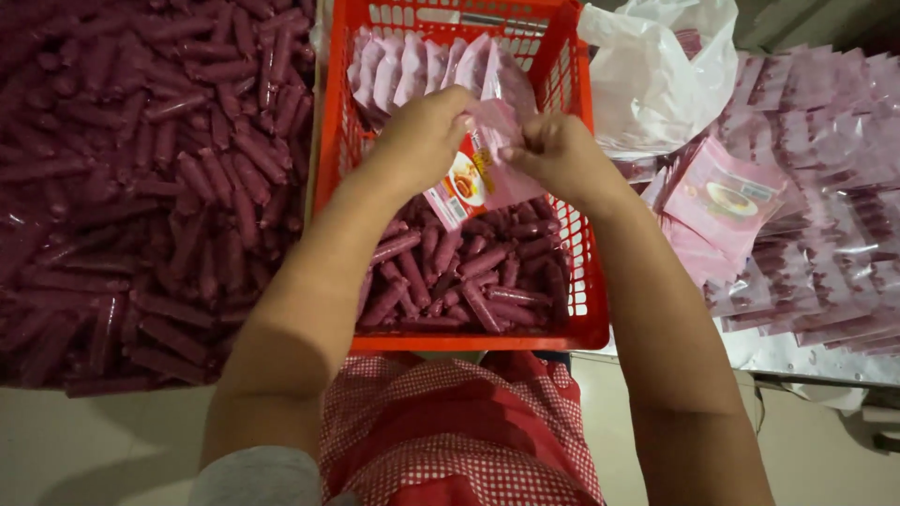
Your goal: The person places cylindrical food items into small plastic pouches by hand, picking the items from a red plastic crate and inserting them into the pouches.
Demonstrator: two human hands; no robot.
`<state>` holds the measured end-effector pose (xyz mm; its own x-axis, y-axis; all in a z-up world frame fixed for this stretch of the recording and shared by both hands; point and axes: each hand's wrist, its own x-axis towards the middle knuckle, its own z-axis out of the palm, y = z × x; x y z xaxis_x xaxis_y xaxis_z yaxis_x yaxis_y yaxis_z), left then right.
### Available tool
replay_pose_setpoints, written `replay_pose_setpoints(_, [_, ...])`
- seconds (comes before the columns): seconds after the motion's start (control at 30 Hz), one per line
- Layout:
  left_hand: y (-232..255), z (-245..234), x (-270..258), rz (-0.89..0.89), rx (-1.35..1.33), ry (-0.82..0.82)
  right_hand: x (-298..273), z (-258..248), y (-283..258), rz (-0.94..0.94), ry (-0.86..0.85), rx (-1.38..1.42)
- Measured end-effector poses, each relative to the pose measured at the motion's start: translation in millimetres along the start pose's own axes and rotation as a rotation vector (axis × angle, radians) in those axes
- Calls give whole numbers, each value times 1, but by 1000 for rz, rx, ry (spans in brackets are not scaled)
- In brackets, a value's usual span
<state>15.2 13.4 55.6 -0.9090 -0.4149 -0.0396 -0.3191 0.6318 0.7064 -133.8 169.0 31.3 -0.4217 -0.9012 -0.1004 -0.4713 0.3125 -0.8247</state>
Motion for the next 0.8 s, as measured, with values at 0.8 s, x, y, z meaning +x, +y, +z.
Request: replay_pose_setpoints(0.8, [-18, 26, 29, -312, -172, -161, 16, 5, 51, -126, 766, 499])
